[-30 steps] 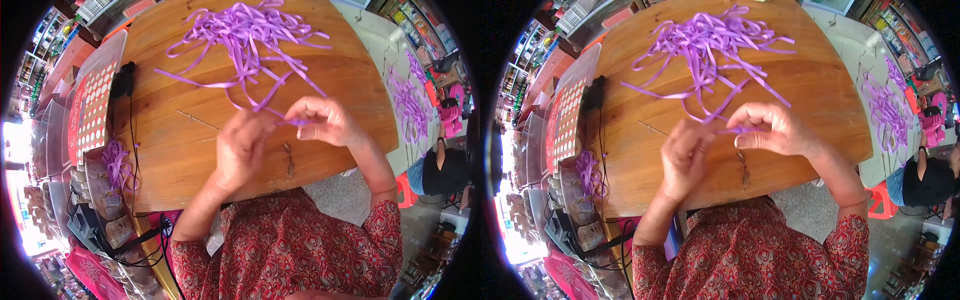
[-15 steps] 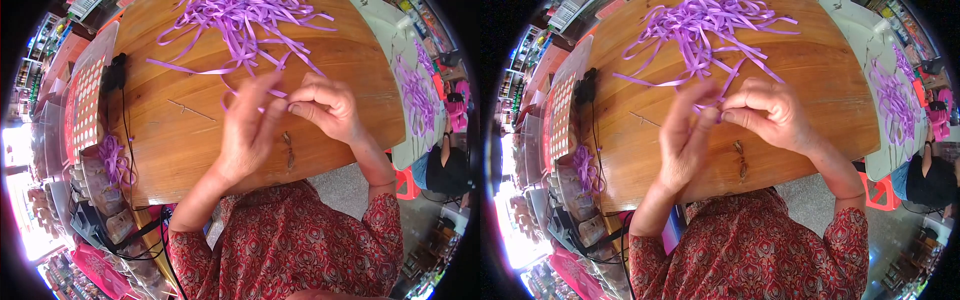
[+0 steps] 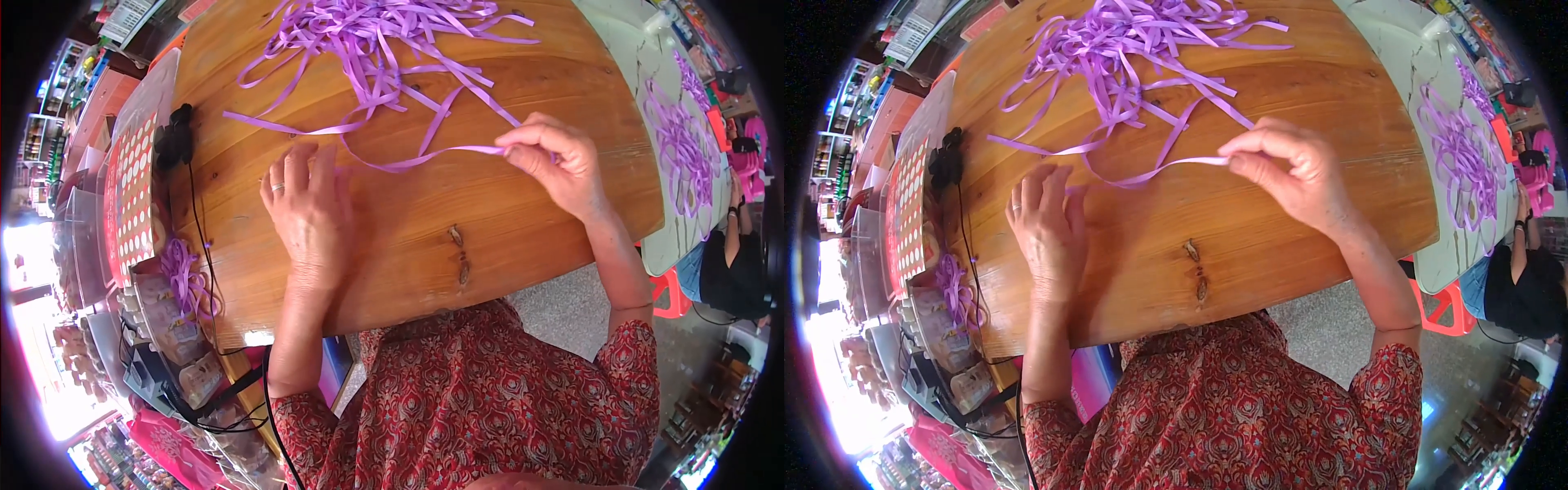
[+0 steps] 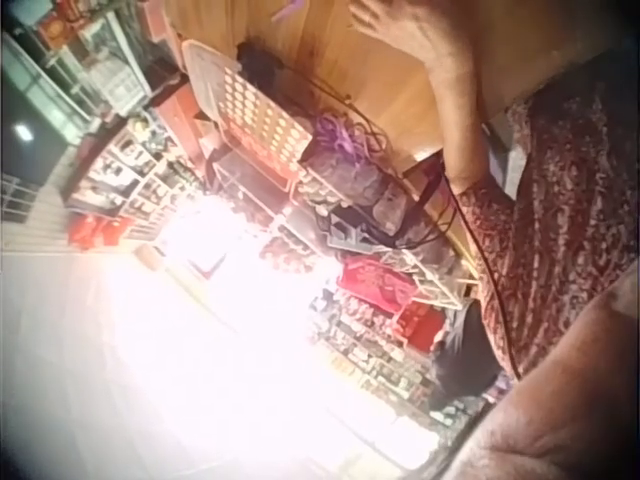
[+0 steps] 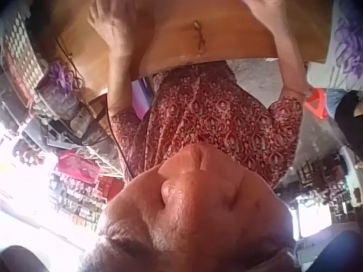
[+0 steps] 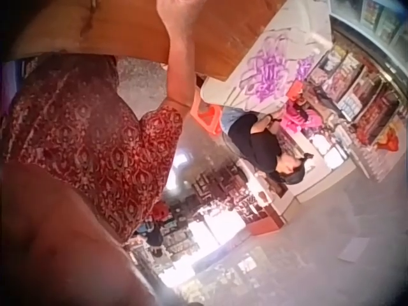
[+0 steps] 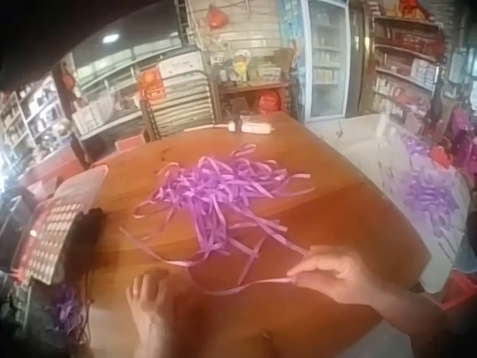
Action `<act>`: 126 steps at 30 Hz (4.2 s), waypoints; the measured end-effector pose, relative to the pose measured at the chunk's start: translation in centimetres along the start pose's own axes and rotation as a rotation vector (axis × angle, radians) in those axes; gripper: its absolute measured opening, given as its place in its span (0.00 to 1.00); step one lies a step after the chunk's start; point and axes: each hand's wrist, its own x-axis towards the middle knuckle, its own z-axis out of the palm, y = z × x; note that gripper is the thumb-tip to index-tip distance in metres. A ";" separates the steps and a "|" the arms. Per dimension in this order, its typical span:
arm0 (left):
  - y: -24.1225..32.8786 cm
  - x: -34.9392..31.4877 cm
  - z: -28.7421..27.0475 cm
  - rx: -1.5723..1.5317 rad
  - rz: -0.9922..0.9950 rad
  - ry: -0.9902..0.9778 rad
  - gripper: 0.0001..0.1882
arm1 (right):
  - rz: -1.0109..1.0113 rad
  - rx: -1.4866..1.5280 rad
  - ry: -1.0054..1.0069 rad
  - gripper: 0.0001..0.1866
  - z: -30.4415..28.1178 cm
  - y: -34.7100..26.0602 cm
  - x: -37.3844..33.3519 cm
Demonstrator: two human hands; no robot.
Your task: The person ties knots in purple ribbons by hand, one at a time, and places them into a pile on a wooden table. The person then picks up a purple ribbon and threads it through the knots of another ribbon by hand.
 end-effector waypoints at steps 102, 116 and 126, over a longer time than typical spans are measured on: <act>9.5 -0.6 2.2 -1.691 -0.754 -0.322 0.03 | -0.179 -0.148 0.010 0.16 3.1 -1.0 -1.9; 7.4 0.1 1.8 -1.758 -0.843 -0.611 0.06 | -0.815 -0.515 -0.065 0.18 1.1 0.0 0.4; 8.3 0.3 1.6 -1.793 -0.872 -0.482 0.06 | -0.336 -0.147 -0.025 0.14 1.7 -0.5 -0.3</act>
